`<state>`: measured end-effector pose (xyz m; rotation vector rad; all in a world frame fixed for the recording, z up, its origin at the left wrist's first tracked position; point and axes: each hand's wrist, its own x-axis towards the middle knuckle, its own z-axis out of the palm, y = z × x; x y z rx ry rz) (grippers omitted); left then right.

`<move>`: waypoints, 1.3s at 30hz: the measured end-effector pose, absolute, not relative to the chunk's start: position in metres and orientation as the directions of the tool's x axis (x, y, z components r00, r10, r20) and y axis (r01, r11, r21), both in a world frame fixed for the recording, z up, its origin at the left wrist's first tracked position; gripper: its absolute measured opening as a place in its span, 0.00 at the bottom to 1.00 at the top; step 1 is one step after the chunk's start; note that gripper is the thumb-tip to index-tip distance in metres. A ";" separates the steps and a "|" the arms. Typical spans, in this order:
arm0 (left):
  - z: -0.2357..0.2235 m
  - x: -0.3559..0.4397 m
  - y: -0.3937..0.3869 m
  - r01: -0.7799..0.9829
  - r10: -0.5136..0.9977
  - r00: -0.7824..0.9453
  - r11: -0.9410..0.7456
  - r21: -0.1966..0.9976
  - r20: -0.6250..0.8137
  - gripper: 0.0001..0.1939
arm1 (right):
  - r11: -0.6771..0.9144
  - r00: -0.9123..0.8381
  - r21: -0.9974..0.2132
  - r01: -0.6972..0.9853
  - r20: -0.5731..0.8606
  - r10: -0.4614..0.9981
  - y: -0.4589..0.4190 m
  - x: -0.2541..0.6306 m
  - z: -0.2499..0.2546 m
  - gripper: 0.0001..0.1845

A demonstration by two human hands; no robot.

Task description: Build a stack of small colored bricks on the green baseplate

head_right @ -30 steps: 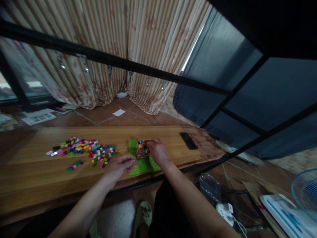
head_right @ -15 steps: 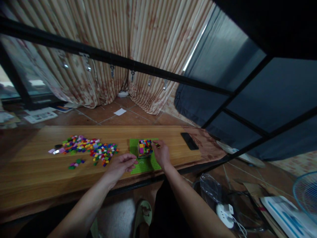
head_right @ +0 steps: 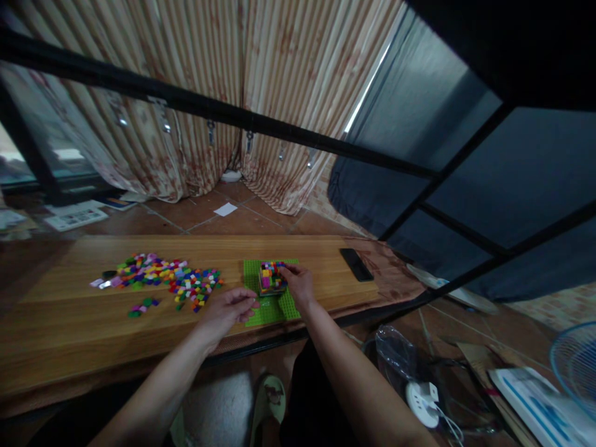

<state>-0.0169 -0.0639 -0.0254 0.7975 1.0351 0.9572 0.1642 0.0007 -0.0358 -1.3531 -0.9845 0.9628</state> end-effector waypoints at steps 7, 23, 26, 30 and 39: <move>-0.025 -0.017 -0.066 -0.267 0.926 0.213 0.361 0.893 -0.311 0.12 | -0.055 0.279 -0.998 0.001 -0.053 0.959 -0.003 0.163 -0.032 0.16; -0.028 -0.015 -0.066 -0.246 0.921 0.205 0.375 0.894 -0.330 0.11 | -0.056 0.300 -0.997 0.053 -0.038 0.953 0.004 0.164 -0.035 0.16; -0.029 -0.015 -0.066 -0.240 0.922 0.200 0.373 0.896 -0.330 0.11 | -0.054 0.287 -0.997 0.049 -0.038 0.957 0.004 0.163 -0.035 0.15; -0.030 -0.015 -0.066 -0.244 0.924 0.206 0.368 0.897 -0.323 0.12 | -0.046 0.287 -0.996 0.071 -0.024 0.958 0.004 0.163 -0.035 0.15; -0.031 -0.016 -0.066 -0.242 0.931 0.187 0.351 0.904 -0.312 0.13 | -0.067 0.311 -0.995 0.068 -0.042 0.950 0.005 0.162 -0.037 0.15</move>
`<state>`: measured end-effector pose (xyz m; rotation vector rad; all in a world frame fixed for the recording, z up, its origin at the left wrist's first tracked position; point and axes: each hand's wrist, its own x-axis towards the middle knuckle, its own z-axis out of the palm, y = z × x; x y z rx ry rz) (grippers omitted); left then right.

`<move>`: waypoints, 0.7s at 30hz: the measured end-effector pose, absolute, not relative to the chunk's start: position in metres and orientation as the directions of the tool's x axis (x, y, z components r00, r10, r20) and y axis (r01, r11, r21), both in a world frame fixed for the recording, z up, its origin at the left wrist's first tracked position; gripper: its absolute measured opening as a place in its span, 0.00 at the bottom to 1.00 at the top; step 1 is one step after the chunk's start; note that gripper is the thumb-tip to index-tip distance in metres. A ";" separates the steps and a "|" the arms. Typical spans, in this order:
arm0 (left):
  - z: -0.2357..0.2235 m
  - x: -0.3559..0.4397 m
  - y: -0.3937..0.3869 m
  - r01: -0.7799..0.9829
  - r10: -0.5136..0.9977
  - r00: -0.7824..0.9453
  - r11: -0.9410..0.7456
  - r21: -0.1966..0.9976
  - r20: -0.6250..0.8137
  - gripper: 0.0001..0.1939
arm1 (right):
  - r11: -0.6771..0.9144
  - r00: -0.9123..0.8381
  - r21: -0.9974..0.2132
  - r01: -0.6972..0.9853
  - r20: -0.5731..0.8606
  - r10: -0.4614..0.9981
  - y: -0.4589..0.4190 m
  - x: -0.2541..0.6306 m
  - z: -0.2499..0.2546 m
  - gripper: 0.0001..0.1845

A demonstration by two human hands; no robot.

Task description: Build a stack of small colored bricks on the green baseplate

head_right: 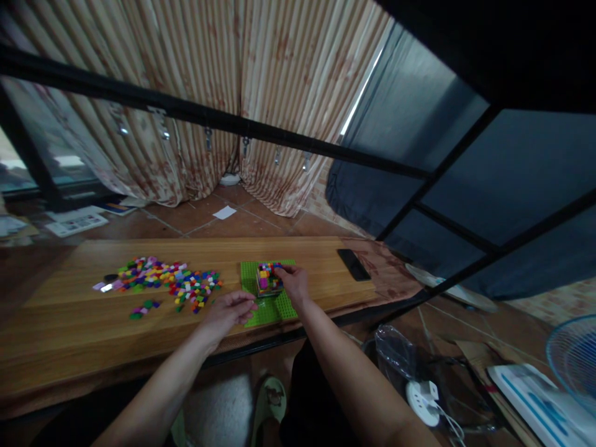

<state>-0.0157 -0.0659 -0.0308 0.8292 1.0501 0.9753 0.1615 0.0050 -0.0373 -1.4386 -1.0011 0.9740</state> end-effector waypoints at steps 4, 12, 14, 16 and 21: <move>-0.029 -0.018 -0.065 -0.236 0.931 0.171 0.357 0.904 -0.323 0.11 | -0.066 0.290 -0.995 0.070 -0.043 0.956 0.003 0.161 -0.037 0.17; -0.028 -0.021 -0.065 -0.235 0.946 0.150 0.315 0.920 -0.286 0.13 | -0.027 0.280 -0.975 0.222 0.038 0.959 0.005 0.167 -0.040 0.18; -0.029 -0.021 -0.064 -0.239 0.949 0.152 0.306 0.922 -0.275 0.13 | 0.016 0.348 -0.959 0.284 0.118 0.930 0.002 0.166 -0.040 0.18; -0.029 -0.020 -0.064 -0.247 0.952 0.147 0.299 0.922 -0.270 0.13 | 0.069 0.425 -0.948 0.311 0.204 0.882 -0.005 0.162 -0.038 0.19; -0.026 -0.020 -0.063 -0.314 0.957 0.074 0.290 0.904 -0.282 0.14 | 0.215 0.339 -0.927 0.307 0.318 0.885 -0.042 0.141 -0.034 0.16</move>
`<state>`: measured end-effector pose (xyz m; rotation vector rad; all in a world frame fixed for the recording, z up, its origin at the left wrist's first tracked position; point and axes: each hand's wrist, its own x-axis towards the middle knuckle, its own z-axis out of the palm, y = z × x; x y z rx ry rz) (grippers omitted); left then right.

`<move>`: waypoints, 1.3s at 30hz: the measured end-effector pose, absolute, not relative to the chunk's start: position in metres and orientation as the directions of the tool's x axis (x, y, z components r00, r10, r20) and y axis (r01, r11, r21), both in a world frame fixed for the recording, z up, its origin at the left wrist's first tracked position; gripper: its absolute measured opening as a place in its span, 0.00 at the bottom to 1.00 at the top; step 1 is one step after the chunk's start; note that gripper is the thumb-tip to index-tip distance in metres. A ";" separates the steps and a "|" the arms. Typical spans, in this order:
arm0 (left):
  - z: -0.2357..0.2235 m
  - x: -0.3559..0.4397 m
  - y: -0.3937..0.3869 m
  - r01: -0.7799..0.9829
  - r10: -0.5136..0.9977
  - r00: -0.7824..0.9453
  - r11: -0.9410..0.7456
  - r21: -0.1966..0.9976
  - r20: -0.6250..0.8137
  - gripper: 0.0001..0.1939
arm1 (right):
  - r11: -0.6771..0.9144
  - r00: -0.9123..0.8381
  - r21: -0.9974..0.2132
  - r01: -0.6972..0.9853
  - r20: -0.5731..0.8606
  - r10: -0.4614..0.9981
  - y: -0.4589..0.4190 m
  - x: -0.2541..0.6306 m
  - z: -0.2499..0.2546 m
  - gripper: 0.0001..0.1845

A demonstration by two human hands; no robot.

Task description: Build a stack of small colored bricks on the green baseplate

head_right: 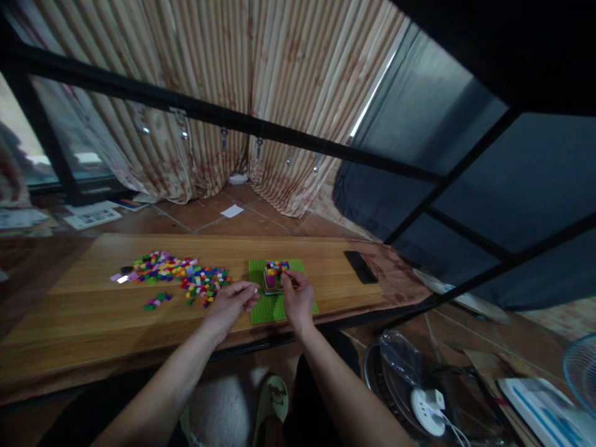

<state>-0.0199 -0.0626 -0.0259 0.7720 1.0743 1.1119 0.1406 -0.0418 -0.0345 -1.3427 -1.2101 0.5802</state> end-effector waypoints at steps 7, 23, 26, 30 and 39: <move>-0.025 -0.022 -0.063 -0.415 0.960 0.100 0.279 0.866 -0.261 0.14 | 0.267 0.052 -0.854 0.447 0.323 0.945 -0.084 0.114 -0.028 0.12; -0.024 -0.020 -0.067 -0.365 0.945 0.247 0.294 0.883 -0.212 0.12 | 0.312 0.008 -0.852 0.421 0.347 0.938 -0.088 0.110 -0.021 0.10; -0.023 -0.020 -0.067 -0.353 0.941 0.247 0.310 0.883 -0.232 0.11 | 0.318 0.021 -0.845 0.430 0.361 0.932 -0.086 0.115 -0.022 0.10; -0.023 -0.020 -0.067 -0.293 0.930 0.212 0.352 0.889 -0.299 0.08 | 0.275 0.132 -0.857 0.435 0.362 0.923 -0.070 0.135 -0.026 0.11; -0.026 -0.020 -0.066 -0.249 0.926 0.211 0.362 0.899 -0.314 0.08 | 0.186 0.265 -0.882 0.433 0.321 0.909 -0.010 0.180 -0.035 0.13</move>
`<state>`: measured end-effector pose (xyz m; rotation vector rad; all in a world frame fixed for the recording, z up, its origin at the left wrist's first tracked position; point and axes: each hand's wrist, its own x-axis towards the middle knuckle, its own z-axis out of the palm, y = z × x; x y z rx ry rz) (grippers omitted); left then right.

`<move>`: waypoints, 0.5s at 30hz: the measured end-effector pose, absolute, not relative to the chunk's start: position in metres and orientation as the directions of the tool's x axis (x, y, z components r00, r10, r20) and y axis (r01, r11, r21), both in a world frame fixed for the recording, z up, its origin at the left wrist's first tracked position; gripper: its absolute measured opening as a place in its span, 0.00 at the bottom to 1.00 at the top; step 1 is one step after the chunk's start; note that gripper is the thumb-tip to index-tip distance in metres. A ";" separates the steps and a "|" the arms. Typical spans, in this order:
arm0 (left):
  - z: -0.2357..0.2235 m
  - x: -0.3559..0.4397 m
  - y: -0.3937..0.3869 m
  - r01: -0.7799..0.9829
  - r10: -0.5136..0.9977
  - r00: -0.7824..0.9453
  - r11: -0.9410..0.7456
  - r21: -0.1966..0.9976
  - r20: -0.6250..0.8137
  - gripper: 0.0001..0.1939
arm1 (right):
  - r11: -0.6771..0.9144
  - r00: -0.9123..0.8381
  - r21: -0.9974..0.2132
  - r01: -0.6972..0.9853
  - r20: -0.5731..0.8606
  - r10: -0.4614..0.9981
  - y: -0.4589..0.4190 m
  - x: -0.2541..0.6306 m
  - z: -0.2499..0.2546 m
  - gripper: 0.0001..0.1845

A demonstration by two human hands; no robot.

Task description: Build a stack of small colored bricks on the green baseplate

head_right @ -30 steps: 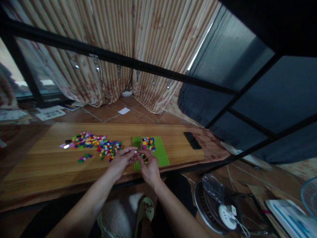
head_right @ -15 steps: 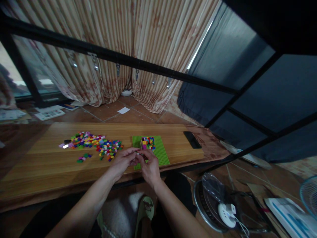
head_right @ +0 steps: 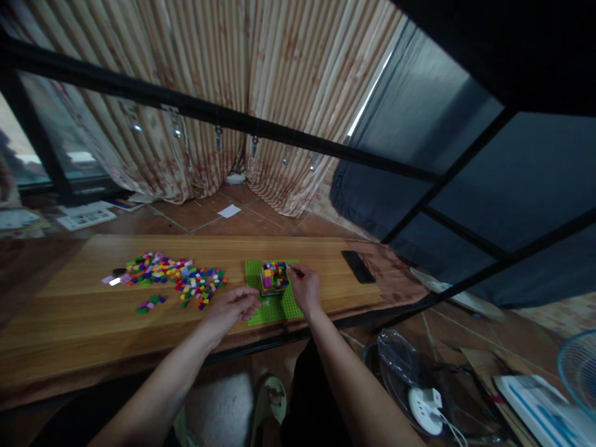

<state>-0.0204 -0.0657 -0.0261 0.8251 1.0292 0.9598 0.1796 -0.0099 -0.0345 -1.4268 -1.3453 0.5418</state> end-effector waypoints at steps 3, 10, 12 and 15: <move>-0.026 -0.020 -0.065 -0.239 0.925 0.214 0.361 0.901 -0.314 0.09 | 0.183 0.231 -0.843 0.506 0.336 0.913 -0.007 0.178 -0.035 0.13; -0.026 -0.020 -0.066 -0.229 0.928 0.211 0.353 0.907 -0.308 0.09 | 0.192 0.208 -0.779 0.596 0.381 0.901 -0.014 0.167 -0.033 0.13; -0.026 -0.020 -0.066 -0.226 0.929 0.210 0.351 0.909 -0.307 0.09 | 0.193 0.210 -0.781 0.594 0.382 0.900 -0.014 0.165 -0.033 0.14; -0.026 -0.020 -0.066 -0.217 0.928 0.204 0.353 0.910 -0.311 0.08 | 0.194 0.217 -0.787 0.585 0.382 0.898 -0.014 0.164 -0.032 0.14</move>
